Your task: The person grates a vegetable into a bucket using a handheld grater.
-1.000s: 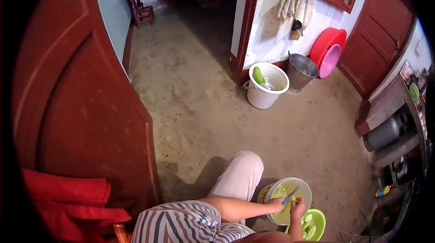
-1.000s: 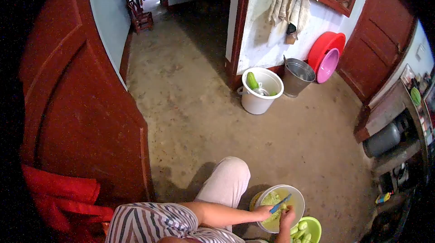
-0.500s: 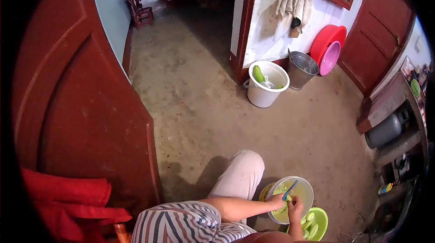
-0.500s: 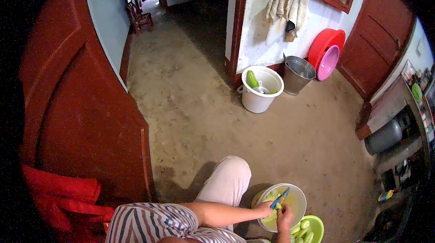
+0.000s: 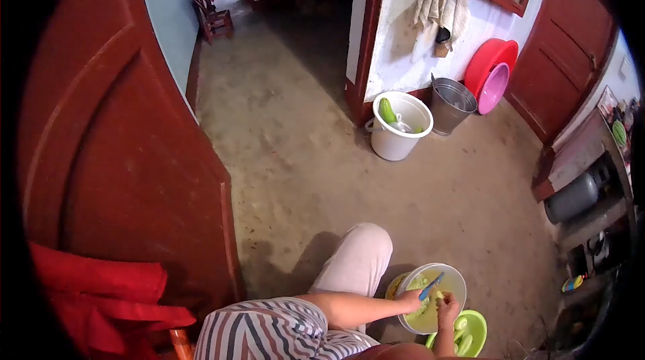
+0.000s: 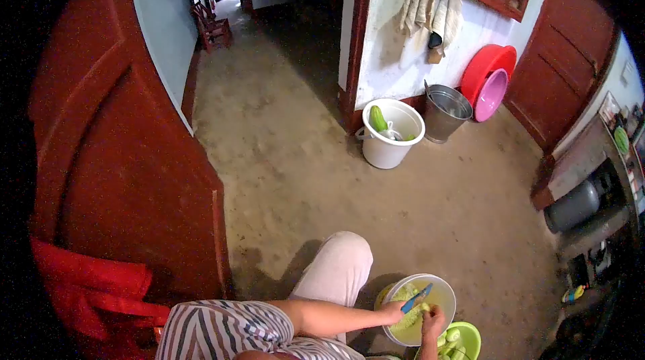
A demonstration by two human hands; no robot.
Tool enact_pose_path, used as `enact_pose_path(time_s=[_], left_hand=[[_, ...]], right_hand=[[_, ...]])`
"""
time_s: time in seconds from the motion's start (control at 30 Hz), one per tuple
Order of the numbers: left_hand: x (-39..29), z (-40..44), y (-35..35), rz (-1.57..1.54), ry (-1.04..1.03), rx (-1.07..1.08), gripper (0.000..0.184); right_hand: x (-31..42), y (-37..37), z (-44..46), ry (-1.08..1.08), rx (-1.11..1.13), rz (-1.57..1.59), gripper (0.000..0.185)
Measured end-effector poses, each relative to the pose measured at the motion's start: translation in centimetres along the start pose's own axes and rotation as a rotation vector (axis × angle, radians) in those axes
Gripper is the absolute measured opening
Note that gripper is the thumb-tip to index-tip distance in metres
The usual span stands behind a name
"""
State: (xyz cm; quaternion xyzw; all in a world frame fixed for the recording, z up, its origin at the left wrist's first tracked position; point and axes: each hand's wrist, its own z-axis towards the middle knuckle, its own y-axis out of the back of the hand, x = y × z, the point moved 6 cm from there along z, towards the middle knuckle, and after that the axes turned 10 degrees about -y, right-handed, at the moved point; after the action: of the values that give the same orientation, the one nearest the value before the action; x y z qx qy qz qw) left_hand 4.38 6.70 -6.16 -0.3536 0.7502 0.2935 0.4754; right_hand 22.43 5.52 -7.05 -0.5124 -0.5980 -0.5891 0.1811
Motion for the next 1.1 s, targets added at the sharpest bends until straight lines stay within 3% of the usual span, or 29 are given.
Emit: enact_pose_path(time_s=[0.1, 0.3, 0.5, 0.53, 0.57, 0.63, 0.7, 0.77, 0.9, 1.03, 1.1], left_hand=[[0.2, -0.1, -0.3, -0.059, 0.021, -0.032, 0.022], [-0.4, -0.7, -0.5, -0.007, 0.026, 0.002, 0.020], [6.1, 3.5, -4.5, -0.010, -0.170, -0.008, 0.014], [5.1, 2.7, -4.3, -0.028, -0.190, -0.008, 0.014], [4.1, 2.0, -3.7, -0.044, -0.212, -0.011, 0.014], [2.7, 1.4, -2.1, -0.040, -0.124, -0.011, 0.014], [1.8, 0.9, -1.6, -0.046, -0.035, 0.005, 0.015], [1.4, 0.5, -0.7, -0.059, 0.073, -0.067, 0.016], [0.1, -0.2, -0.4, -0.033, 0.015, -0.020, 0.016], [1.9, 0.7, -1.5, 0.075, -0.033, -0.042, 0.017], [2.0, 0.9, -1.8, 0.136, -0.065, 0.017, 0.016]], right_hand=[[5.9, -1.6, -3.9, 0.095, 0.004, -0.153, 0.019], [4.5, -1.6, -2.7, 0.159, -0.146, -0.180, 0.020], [-0.3, 0.2, 0.6, 0.166, -0.289, -0.374, 0.016], [-4.6, 0.8, 2.4, 0.125, -0.315, -0.404, 0.013], [-4.1, 0.9, 2.3, 0.128, -0.313, -0.401, 0.013], [-5.0, 1.7, 2.2, -0.198, -0.204, -0.103, 0.012], [-4.4, 1.4, 1.9, -0.155, -0.149, -0.195, 0.012], [-0.6, -0.5, -0.2, 0.059, -0.031, -0.072, 0.013], [5.5, -2.3, -4.3, 0.236, -0.070, -0.405, 0.018], [3.2, -1.6, -2.9, 0.090, -0.202, -0.313, 0.016], [0.7, -1.3, -1.4, 0.146, -0.249, -0.363, 0.014]])
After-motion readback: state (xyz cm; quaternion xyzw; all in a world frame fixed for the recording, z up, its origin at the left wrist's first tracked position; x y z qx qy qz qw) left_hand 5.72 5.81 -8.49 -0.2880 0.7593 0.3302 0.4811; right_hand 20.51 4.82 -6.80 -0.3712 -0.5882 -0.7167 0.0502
